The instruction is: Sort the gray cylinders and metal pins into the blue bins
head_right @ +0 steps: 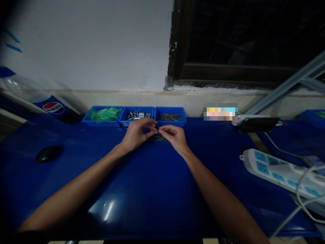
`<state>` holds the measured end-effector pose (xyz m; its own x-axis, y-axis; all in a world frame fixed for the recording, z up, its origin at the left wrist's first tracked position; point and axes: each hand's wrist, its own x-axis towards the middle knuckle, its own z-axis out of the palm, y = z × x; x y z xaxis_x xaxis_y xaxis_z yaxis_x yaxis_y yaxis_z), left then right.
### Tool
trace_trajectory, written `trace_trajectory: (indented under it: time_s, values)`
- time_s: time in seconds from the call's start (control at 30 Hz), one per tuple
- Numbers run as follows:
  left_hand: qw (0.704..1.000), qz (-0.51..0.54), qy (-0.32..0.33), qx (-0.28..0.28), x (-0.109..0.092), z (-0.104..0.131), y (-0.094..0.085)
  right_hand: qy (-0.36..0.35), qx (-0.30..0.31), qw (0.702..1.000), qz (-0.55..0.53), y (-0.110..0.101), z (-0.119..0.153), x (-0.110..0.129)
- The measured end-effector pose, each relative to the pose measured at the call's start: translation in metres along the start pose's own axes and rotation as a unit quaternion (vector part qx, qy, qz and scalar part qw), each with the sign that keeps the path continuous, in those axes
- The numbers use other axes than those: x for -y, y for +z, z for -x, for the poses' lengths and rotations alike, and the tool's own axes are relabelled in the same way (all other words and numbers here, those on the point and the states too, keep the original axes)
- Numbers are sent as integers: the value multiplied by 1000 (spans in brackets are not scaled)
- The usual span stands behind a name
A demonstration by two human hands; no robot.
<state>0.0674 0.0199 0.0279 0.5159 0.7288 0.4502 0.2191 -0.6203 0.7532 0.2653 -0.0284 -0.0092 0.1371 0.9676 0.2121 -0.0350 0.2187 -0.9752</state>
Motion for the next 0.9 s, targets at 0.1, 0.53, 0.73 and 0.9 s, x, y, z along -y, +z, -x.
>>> trace_trajectory:
  time_s: [0.1,0.53,0.73,0.9]
  values:
    - [996,-83,-8,10,3,0,-1,-16,-60,998,-8,0,0,0]
    - [938,-254,102,211,1,4,6,-15,-82,995,-52,-2,-1,2]
    - [949,-241,82,183,5,6,6,-22,-75,995,-55,-2,-2,2]
    - [961,-222,54,158,8,7,7,-17,-74,995,-62,-2,-1,4]
